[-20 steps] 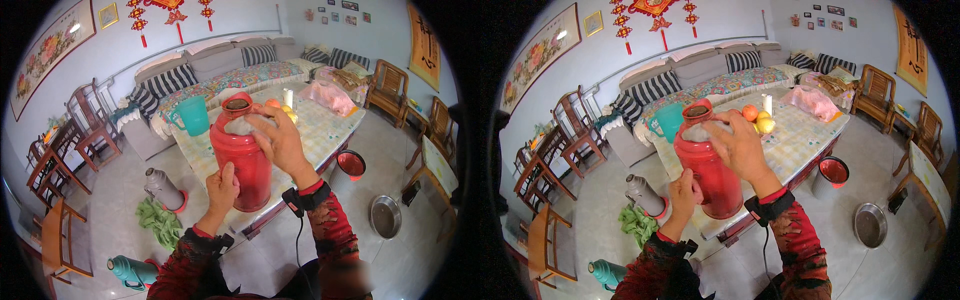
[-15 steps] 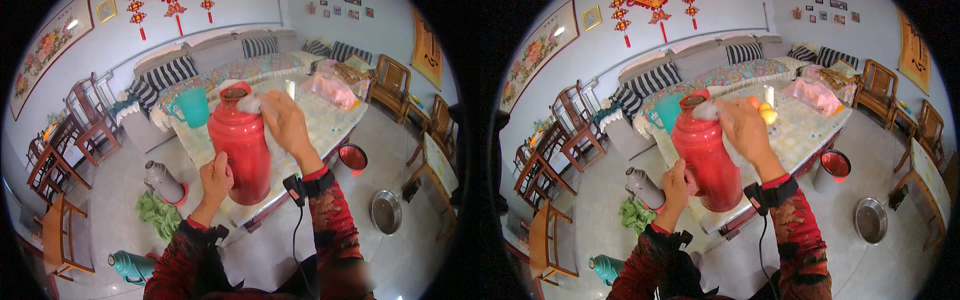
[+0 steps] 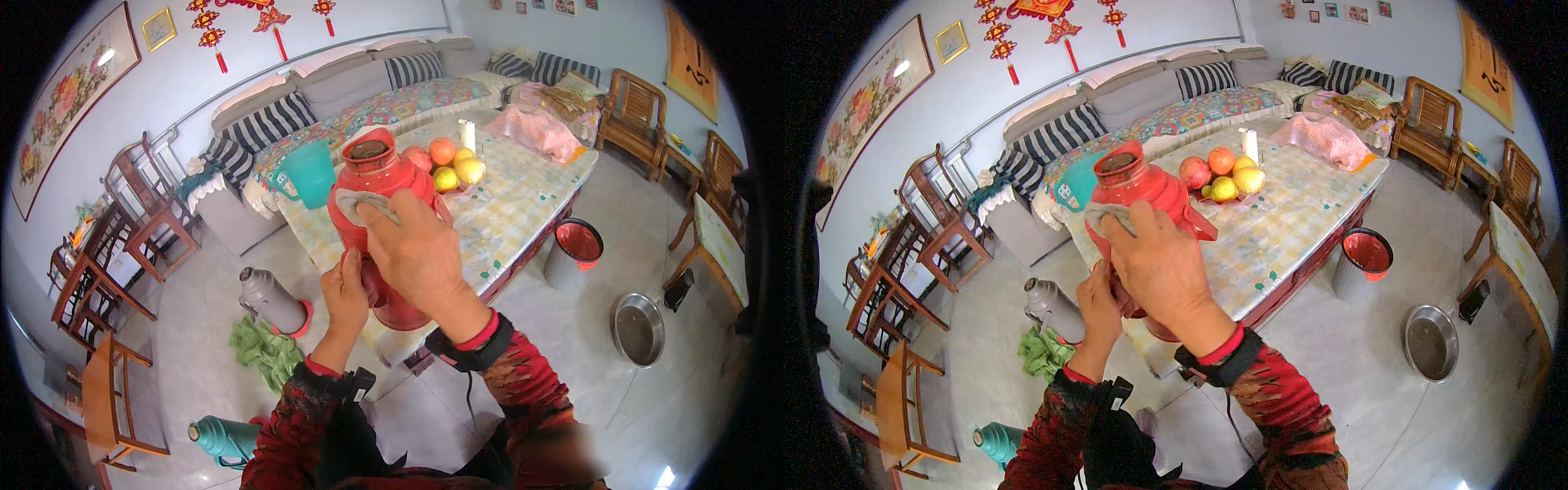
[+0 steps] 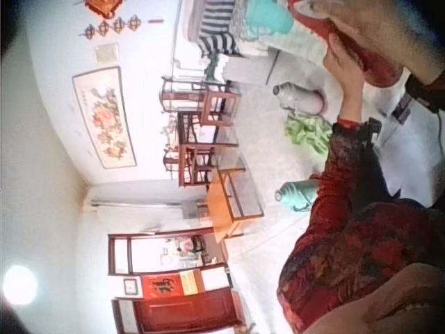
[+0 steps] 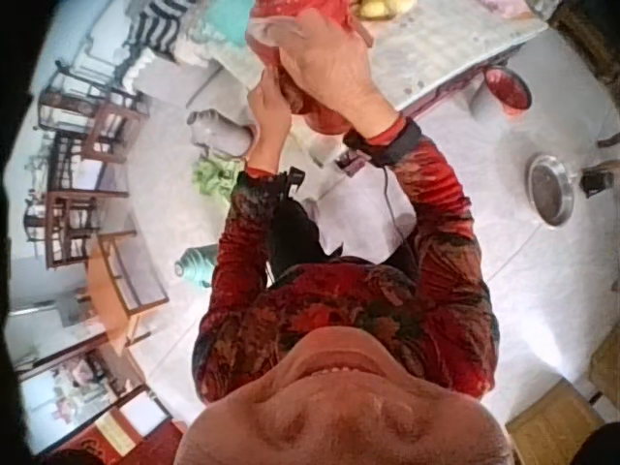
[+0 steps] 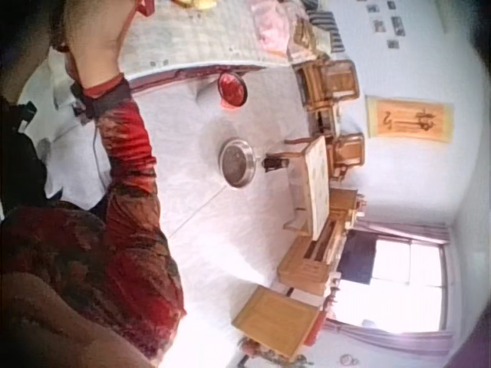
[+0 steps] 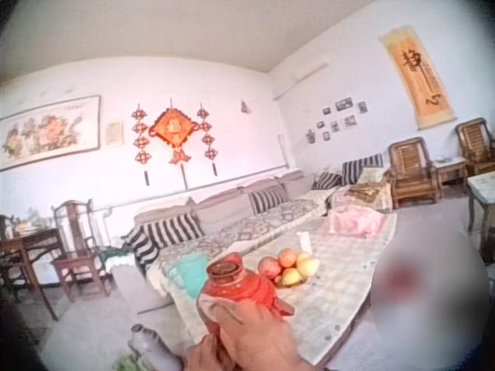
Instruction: The person washes a cloth in a metal basin, wrings it out, and then uses it to wipe a red thermos placed on a table. The person rotates the thermos to clean different sides and finishes by wiping the top.
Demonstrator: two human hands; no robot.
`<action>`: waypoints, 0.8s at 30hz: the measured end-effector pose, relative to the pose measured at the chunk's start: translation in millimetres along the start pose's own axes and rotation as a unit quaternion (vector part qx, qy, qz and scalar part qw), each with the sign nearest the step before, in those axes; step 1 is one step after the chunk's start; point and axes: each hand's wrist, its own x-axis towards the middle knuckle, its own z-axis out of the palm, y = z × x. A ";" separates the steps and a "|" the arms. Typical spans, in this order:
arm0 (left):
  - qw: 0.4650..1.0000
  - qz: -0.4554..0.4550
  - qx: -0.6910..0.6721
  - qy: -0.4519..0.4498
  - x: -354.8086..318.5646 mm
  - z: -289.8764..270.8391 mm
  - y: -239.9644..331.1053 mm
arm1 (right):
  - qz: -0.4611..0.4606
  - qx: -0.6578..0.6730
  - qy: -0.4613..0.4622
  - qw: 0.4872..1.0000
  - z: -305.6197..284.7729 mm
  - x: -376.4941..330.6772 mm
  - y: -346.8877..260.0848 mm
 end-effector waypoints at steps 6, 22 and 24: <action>1.000 0.004 -0.013 -0.025 0.2 -3.9 -7.3 | 0.092 -0.028 -0.013 0.995 -7.9 24.2 48.5; 0.999 0.003 -0.044 -0.010 -0.9 -3.1 -9.7 | 0.090 0.060 -0.111 0.988 -14.4 48.5 52.0; 0.999 0.030 -0.015 0.012 -1.5 -0.3 -7.3 | 0.065 0.045 -0.095 0.992 -21.3 26.6 25.4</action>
